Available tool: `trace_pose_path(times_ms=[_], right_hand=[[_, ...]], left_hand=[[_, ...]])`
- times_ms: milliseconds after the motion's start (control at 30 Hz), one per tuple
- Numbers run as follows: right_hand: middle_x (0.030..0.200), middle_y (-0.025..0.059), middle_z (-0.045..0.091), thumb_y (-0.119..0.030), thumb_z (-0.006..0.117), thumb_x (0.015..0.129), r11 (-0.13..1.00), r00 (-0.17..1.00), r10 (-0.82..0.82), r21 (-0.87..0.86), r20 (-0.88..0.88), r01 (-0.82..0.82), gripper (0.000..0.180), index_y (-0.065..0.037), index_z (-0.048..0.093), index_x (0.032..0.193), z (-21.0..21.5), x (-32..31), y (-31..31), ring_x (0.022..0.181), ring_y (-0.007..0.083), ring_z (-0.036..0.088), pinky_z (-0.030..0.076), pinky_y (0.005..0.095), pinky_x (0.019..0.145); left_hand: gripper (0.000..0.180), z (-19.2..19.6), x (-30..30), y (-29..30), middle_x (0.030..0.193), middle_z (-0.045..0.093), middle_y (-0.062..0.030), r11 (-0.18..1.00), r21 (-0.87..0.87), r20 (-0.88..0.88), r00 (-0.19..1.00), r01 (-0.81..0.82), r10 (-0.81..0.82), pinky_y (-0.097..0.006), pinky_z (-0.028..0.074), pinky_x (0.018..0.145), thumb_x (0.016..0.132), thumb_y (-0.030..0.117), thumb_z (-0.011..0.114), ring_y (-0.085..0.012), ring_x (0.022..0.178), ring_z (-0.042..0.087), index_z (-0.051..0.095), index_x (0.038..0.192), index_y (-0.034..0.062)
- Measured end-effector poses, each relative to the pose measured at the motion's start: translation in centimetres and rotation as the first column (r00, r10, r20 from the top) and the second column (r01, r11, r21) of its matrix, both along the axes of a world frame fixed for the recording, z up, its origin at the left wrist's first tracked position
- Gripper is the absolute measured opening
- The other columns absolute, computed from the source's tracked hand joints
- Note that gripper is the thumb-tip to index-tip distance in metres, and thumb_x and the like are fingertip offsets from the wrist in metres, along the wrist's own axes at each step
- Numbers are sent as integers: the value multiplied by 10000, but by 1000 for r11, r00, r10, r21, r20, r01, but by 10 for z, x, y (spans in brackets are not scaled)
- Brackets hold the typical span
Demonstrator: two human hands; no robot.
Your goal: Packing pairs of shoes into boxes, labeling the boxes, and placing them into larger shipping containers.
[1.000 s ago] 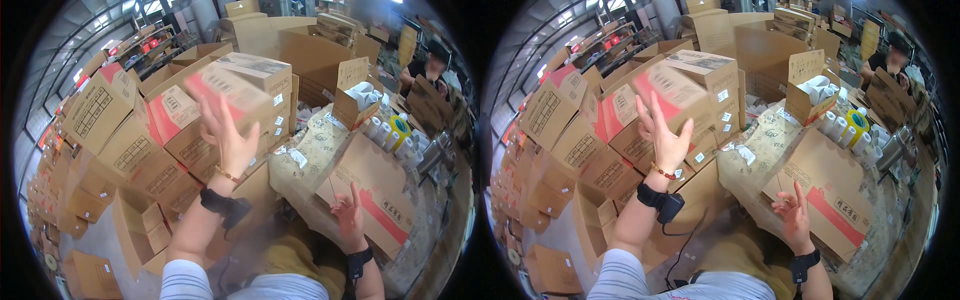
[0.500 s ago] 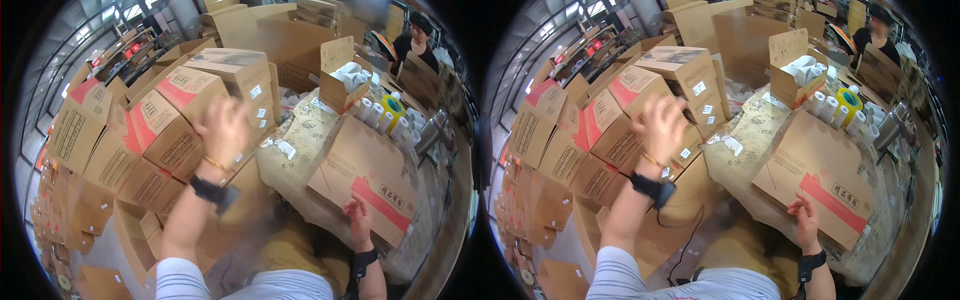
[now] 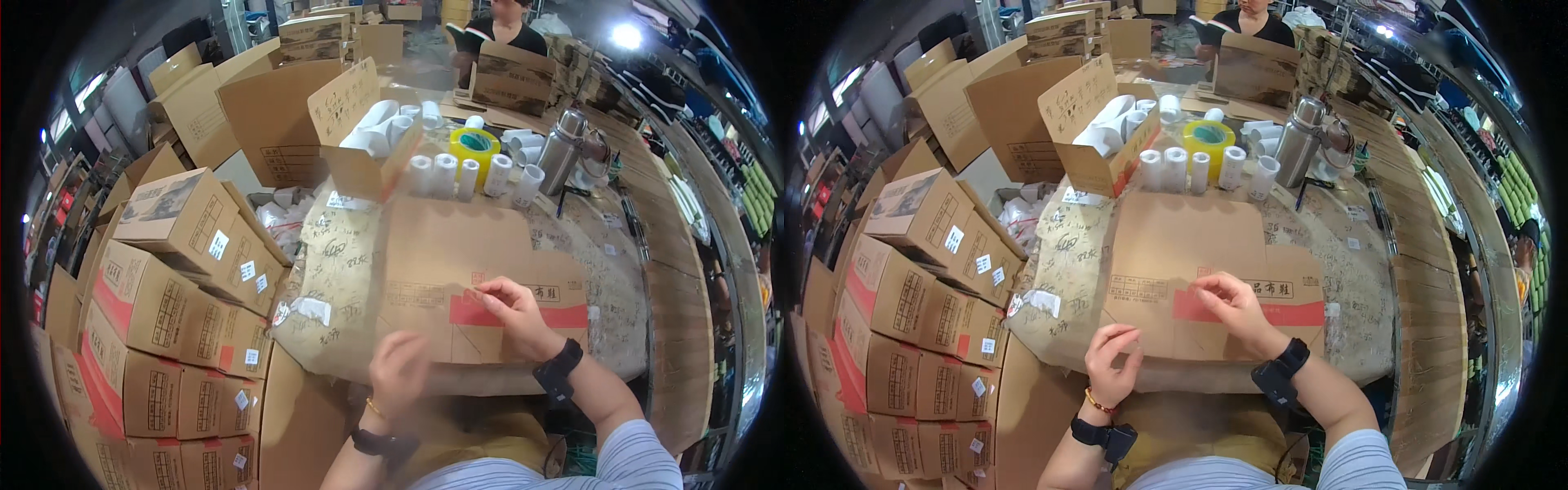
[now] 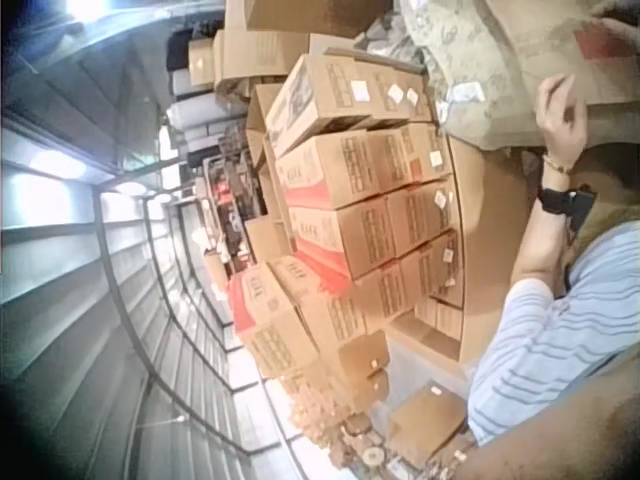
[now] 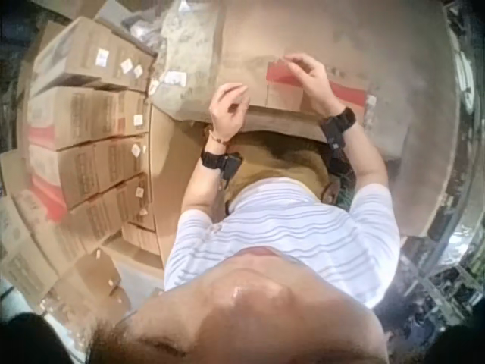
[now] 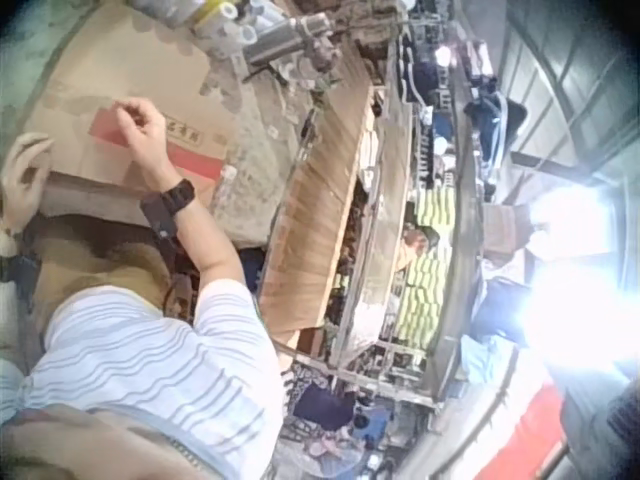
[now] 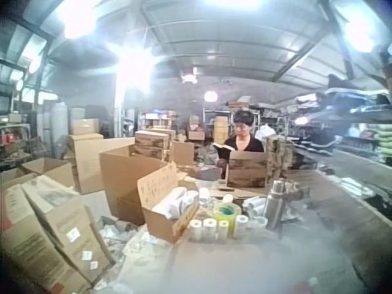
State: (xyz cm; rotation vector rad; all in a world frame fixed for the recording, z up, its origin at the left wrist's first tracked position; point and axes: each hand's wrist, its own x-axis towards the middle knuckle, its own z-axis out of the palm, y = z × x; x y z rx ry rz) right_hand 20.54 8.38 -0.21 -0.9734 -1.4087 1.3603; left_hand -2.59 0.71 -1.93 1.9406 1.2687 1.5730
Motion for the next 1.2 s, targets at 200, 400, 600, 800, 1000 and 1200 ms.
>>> trace_pose_path(times_ms=[200,400,600,800,1000,1200], right_hand=[[1119,130,471,-176,655,824,865,774,-359,497,521,67,235,-77,625,1035,-2,6,101,1023,249,509,446,330,825],[1220,164,446,-207,691,749,580,406,-755,814,515,46,275,-119,648,1006,26,-32,213,1154,349,410,350,453,930],[1338,147,397,-262,699,742,503,349,-801,863,487,-50,273,-146,657,985,20,-75,248,1260,339,317,282,469,965],[1366,157,395,-146,686,754,532,573,-636,832,517,-161,196,-116,630,939,15,-85,242,1216,342,402,331,442,955],[1141,67,558,-56,569,898,962,977,66,274,-204,-8,117,-30,535,1007,19,-91,137,972,100,536,449,235,775],[936,-4,580,-86,551,925,992,946,89,-57,-313,-112,114,-36,506,1018,13,-82,27,851,54,530,441,223,761]], left_hand=[[380,-39,15,18,1092,521,-69,892,-377,411,908,249,-80,-271,505,798,805,-56,619,-155,894,597,541,1175,-24],[360,-29,13,21,1079,522,-84,847,-488,366,930,214,-24,-251,520,781,808,-54,627,-145,900,610,555,1159,-17],[317,-23,13,25,1019,573,-117,869,-461,269,961,181,-58,-288,531,763,793,14,658,-189,862,640,592,1103,4],[321,-20,11,21,1025,577,-118,868,-467,238,969,169,-61,-282,544,772,776,-6,676,-167,883,638,608,1090,-4],[529,-14,7,19,1136,523,-100,830,-484,493,870,278,-5,-292,514,822,805,3,640,-166,982,579,442,1294,48],[631,43,2,34,1225,469,-94,960,-179,784,621,217,5,-292,462,868,847,22,613,-155,1045,533,286,1386,43]])
